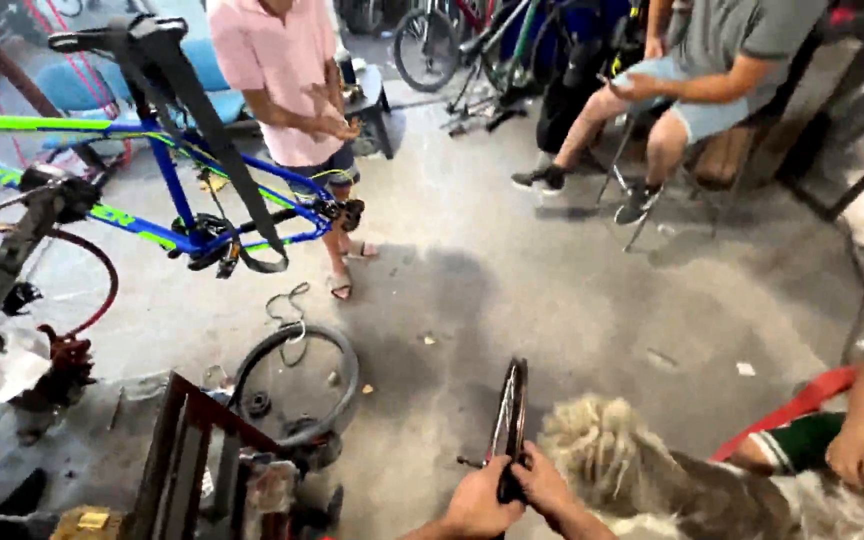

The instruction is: Tightening and truing bicycle wheel spokes using a spoke wrench and a power drill at a workbench.

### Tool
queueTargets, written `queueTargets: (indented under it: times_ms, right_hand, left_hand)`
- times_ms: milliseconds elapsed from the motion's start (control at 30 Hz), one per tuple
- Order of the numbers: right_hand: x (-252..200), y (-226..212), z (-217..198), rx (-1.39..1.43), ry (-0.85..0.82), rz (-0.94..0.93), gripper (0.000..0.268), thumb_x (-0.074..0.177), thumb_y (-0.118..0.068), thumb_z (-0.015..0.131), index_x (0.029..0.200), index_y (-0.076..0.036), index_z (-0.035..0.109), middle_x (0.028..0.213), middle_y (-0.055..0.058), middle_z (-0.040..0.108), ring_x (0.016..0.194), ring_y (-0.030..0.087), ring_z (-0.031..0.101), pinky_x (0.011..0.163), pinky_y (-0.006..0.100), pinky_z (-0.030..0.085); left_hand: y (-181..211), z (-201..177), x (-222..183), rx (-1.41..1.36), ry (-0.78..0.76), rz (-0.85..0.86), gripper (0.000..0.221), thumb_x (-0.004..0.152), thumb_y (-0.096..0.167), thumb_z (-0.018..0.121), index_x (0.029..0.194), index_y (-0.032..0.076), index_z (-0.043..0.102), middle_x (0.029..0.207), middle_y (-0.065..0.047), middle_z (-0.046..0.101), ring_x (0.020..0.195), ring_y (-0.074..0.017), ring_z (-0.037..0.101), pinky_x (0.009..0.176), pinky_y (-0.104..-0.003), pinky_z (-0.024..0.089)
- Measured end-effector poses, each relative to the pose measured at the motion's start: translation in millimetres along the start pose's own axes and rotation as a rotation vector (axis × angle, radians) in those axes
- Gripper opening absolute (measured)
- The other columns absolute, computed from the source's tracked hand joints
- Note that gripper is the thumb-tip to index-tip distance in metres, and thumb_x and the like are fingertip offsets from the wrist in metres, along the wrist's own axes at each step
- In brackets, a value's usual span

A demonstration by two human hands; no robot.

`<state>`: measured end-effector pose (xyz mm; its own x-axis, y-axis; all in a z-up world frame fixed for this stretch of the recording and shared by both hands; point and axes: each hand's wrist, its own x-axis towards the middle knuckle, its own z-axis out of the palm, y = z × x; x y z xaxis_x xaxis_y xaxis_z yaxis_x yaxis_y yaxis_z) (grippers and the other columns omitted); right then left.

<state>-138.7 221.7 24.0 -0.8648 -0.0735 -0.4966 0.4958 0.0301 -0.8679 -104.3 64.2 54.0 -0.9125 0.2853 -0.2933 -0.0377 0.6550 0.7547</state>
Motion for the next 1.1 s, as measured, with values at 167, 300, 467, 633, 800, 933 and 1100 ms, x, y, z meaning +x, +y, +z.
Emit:
queueTargets:
  times_ms: [167, 300, 467, 633, 800, 933, 1100]
  right_hand:
    - [-10.3, -24.1, -9.4, -0.031, -0.035, -0.074, 0.036, 0.085, -0.002, 0.055, 0.119, -0.004, 0.068, 0.101, 0.021, 0.08, 0.091, 0.026, 0.072, 0.081, 0.034, 0.058]
    - [32.9, -12.1, -30.6, -0.218, 0.011, -0.213, 0.039, 0.081, -0.007, 0.063, 0.119, -0.006, 0.069, 0.097, 0.016, 0.082, 0.084, 0.022, 0.073, 0.071, 0.034, 0.059]
    - [-7.6, -47.2, -11.2, -0.177, 0.01, -0.216, 0.028, 0.082, -0.003, 0.061, 0.11, -0.002, 0.066, 0.093, 0.02, 0.078, 0.083, 0.025, 0.07, 0.07, 0.036, 0.057]
    - [8.8, -45.4, -2.3, -0.162, -0.045, -0.175, 0.028, 0.088, -0.005, 0.065, 0.115, 0.0, 0.068, 0.1, 0.025, 0.081, 0.088, 0.029, 0.074, 0.077, 0.04, 0.06]
    - [1.6, -44.0, 7.2, -0.428, 0.075, -0.212, 0.031, 0.082, -0.021, 0.067, 0.111, -0.013, 0.073, 0.093, 0.011, 0.085, 0.082, 0.019, 0.075, 0.075, 0.032, 0.058]
    - [-6.0, -56.2, 29.4, -0.222, 0.036, -0.185, 0.029, 0.085, -0.009, 0.063, 0.113, -0.006, 0.072, 0.091, 0.016, 0.08, 0.084, 0.022, 0.071, 0.076, 0.032, 0.058]
    - [3.7, -50.4, 54.4, -0.252, 0.103, -0.243, 0.032, 0.081, -0.023, 0.066, 0.111, -0.011, 0.07, 0.096, 0.008, 0.078, 0.086, 0.016, 0.069, 0.076, 0.03, 0.057]
  left_hand:
    - [23.1, -14.1, -6.2, 0.01, 0.026, 0.039, 0.07, 0.083, 0.041, 0.067, 0.147, 0.021, 0.046, 0.122, -0.017, 0.07, 0.114, -0.0441, 0.064, 0.091, -0.052, 0.051]
    - [42.9, -22.9, -12.5, 0.009, 0.138, 0.092, 0.059, 0.083, 0.039, 0.066, 0.139, 0.024, 0.051, 0.113, -0.017, 0.072, 0.107, -0.0471, 0.064, 0.089, -0.053, 0.05]
    - [56.7, -33.3, -46.1, -0.061, 0.248, 0.14, 0.05, 0.079, 0.035, 0.066, 0.127, 0.023, 0.057, 0.109, -0.009, 0.074, 0.101, -0.043, 0.067, 0.084, -0.05, 0.052]
    - [75.2, -79.6, -68.3, -0.137, -0.051, -0.004, 0.08, 0.084, 0.044, 0.06, 0.158, 0.02, 0.039, 0.142, -0.013, 0.057, 0.126, -0.037, 0.058, 0.098, -0.048, 0.046]
    - [46.4, -59.5, -56.1, -0.077, 0.088, 0.091, 0.08, 0.081, 0.041, 0.064, 0.155, 0.016, 0.045, 0.14, -0.015, 0.062, 0.128, -0.0393, 0.058, 0.102, -0.048, 0.047]
    - [24.2, -66.9, -33.7, -0.068, 0.099, 0.121, 0.078, 0.082, 0.039, 0.064, 0.154, 0.016, 0.046, 0.14, -0.018, 0.062, 0.13, -0.0371, 0.059, 0.105, -0.044, 0.047]
    - [-6.1, -85.7, -21.8, -0.032, 0.057, 0.171, 0.072, 0.086, 0.039, 0.069, 0.151, 0.018, 0.047, 0.136, -0.011, 0.066, 0.125, -0.0344, 0.064, 0.099, -0.044, 0.051]
